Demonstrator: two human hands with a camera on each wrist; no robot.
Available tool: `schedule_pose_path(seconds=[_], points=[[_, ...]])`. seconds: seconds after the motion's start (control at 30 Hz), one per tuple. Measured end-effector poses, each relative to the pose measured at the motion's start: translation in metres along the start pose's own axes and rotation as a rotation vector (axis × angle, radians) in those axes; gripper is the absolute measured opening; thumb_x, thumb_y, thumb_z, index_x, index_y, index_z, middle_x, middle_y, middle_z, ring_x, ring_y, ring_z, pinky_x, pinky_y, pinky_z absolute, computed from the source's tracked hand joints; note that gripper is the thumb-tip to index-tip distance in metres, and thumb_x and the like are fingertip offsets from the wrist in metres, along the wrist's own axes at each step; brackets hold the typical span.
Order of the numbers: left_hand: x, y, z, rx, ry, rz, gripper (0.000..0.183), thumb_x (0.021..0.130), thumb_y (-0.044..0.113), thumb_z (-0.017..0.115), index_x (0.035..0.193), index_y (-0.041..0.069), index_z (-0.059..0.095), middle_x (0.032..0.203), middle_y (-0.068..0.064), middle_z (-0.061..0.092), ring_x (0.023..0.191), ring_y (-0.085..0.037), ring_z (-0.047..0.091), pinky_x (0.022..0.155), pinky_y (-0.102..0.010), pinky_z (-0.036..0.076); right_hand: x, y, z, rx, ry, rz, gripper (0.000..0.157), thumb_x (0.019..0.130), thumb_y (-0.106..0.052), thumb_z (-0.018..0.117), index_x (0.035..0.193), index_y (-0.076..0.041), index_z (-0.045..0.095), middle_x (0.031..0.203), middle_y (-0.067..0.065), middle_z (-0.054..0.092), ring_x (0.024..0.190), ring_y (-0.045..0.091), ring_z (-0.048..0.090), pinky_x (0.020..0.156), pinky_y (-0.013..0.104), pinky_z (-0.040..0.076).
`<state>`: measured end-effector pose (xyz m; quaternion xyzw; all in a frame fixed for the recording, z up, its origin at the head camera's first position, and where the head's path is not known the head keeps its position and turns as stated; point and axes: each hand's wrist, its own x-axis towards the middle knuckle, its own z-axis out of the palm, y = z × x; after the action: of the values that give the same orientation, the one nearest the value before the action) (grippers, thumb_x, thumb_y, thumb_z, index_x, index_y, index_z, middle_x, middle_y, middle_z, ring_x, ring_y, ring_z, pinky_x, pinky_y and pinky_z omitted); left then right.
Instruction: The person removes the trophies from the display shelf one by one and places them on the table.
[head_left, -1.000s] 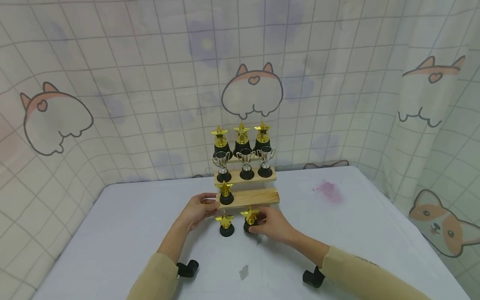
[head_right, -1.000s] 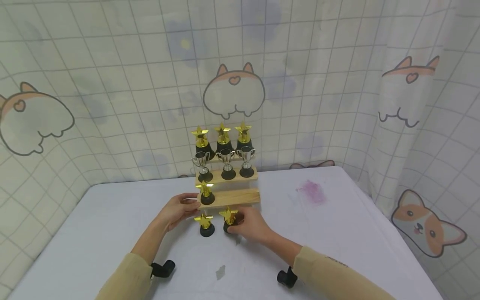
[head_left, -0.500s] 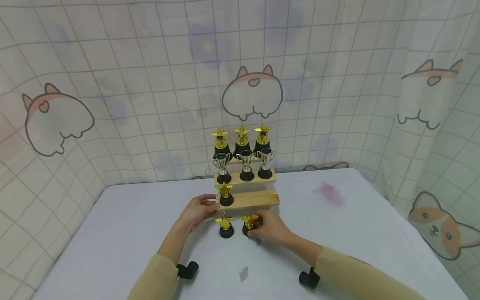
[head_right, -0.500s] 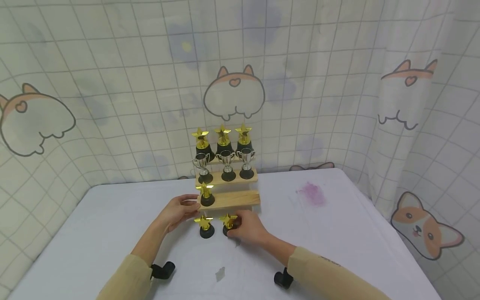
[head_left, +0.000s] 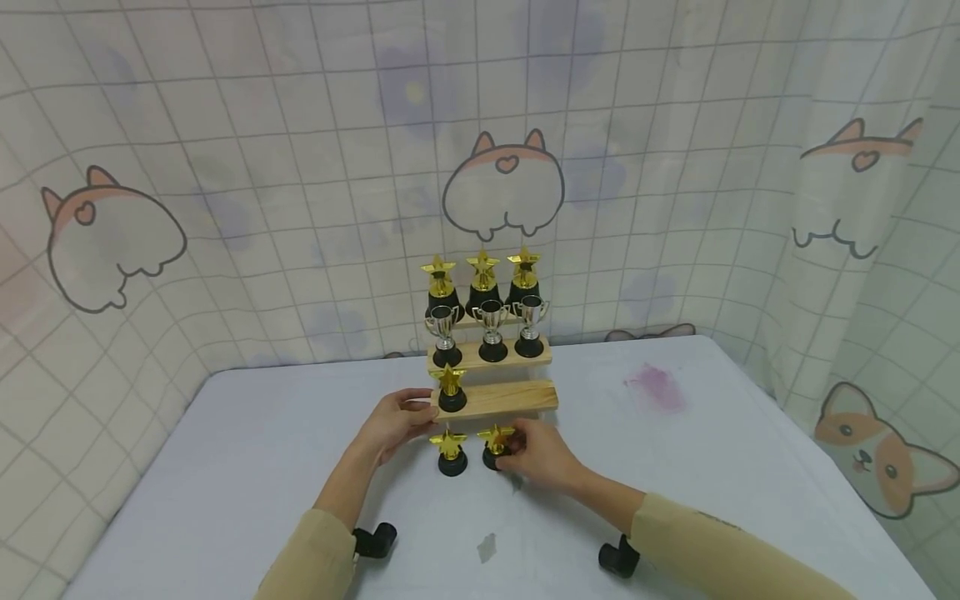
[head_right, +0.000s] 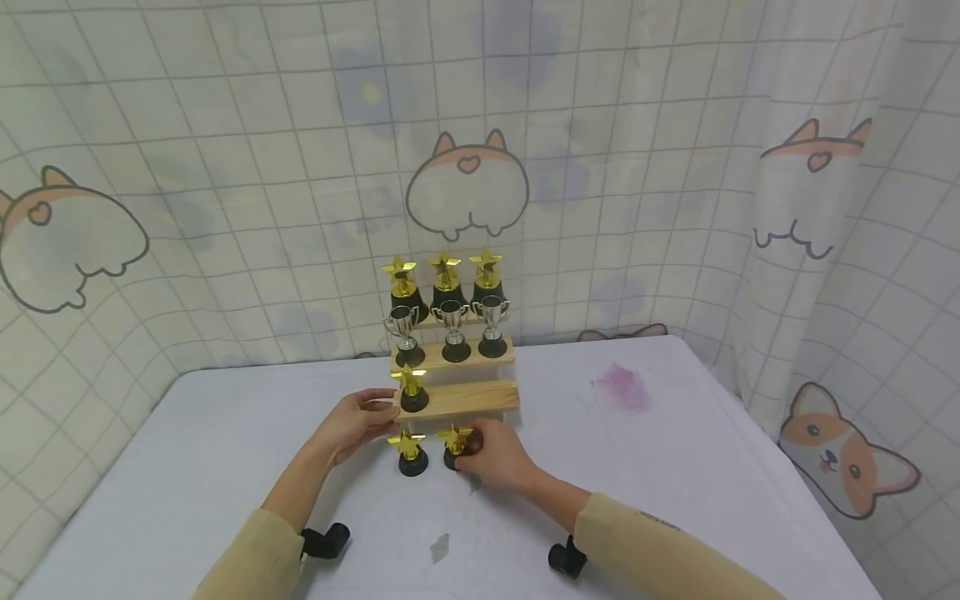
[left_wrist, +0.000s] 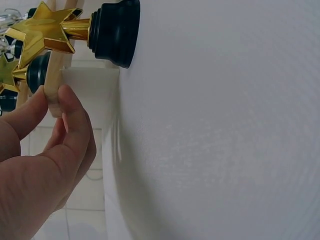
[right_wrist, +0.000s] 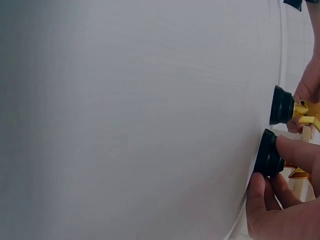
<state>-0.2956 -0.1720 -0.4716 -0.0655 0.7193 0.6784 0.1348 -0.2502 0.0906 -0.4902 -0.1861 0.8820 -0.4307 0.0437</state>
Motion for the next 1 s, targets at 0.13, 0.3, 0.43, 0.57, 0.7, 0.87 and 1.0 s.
schedule_pose_path(seconds=[0.13,0.3,0.43,0.57,0.7,0.87,1.0], points=[[-0.001,0.001,0.0,0.001,-0.008,0.008,0.048,0.097,0.0,0.069,0.142,-0.003,0.052,0.122,-0.021,0.058,0.099,-0.025,0.067,0.091,-0.038,0.058,0.002,0.0,0.001,0.012,0.006,-0.008,0.03,0.081,-0.005,0.085,0.105,0.001,0.068,0.086,0.002,0.064,0.078,0.013,0.057,0.068,0.028,0.052],[0.0,0.001,-0.001,0.003,-0.009,0.012,0.048,0.097,0.0,0.068,0.142,-0.004,0.051,0.122,-0.021,0.058,0.099,-0.025,0.067,0.091,-0.037,0.058,0.003,-0.001,-0.001,0.001,-0.004,-0.003,0.033,0.08,-0.006,0.085,0.107,0.001,0.068,0.088,0.003,0.065,0.079,0.014,0.059,0.07,0.029,0.053],[0.0,0.001,-0.001,0.004,-0.004,0.01,0.048,0.097,0.0,0.069,0.142,-0.004,0.052,0.122,-0.021,0.059,0.098,-0.025,0.067,0.09,-0.037,0.059,0.0,-0.001,-0.005,-0.026,-0.012,-0.007,0.039,0.079,-0.007,0.086,0.113,0.002,0.067,0.093,0.004,0.068,0.082,0.014,0.06,0.073,0.029,0.055],[0.0,-0.001,0.0,0.0,-0.005,0.011,0.049,0.097,-0.001,0.069,0.142,-0.004,0.051,0.121,-0.021,0.059,0.098,-0.025,0.067,0.09,-0.037,0.059,-0.005,0.0,-0.012,-0.041,0.001,-0.055,0.034,0.08,-0.003,0.085,0.11,0.001,0.069,0.097,0.005,0.07,0.084,0.015,0.064,0.074,0.028,0.057],[0.0,-0.001,0.001,-0.017,0.0,0.009,0.049,0.097,-0.001,0.069,0.142,-0.003,0.051,0.121,-0.021,0.059,0.098,-0.025,0.067,0.089,-0.036,0.059,-0.01,-0.001,-0.021,-0.037,0.027,-0.095,0.026,0.081,0.003,0.081,0.105,0.0,0.07,0.096,0.007,0.07,0.084,0.016,0.065,0.074,0.027,0.056],[0.0,-0.002,0.001,-0.031,0.009,0.0,0.049,0.097,-0.001,0.069,0.142,-0.002,0.051,0.122,-0.021,0.059,0.098,-0.025,0.067,0.088,-0.035,0.059,-0.01,-0.005,-0.036,-0.016,0.066,-0.129,0.025,0.081,0.009,0.077,0.104,0.001,0.07,0.095,0.009,0.069,0.083,0.017,0.064,0.074,0.028,0.056],[0.001,-0.003,-0.001,-0.043,-0.004,-0.004,0.05,0.097,0.0,0.069,0.143,-0.001,0.05,0.123,-0.021,0.06,0.098,-0.025,0.067,0.088,-0.035,0.059,-0.006,-0.009,-0.045,-0.031,0.109,-0.141,0.02,0.082,0.01,0.074,0.1,0.0,0.07,0.092,0.006,0.068,0.081,0.015,0.063,0.073,0.028,0.056]])
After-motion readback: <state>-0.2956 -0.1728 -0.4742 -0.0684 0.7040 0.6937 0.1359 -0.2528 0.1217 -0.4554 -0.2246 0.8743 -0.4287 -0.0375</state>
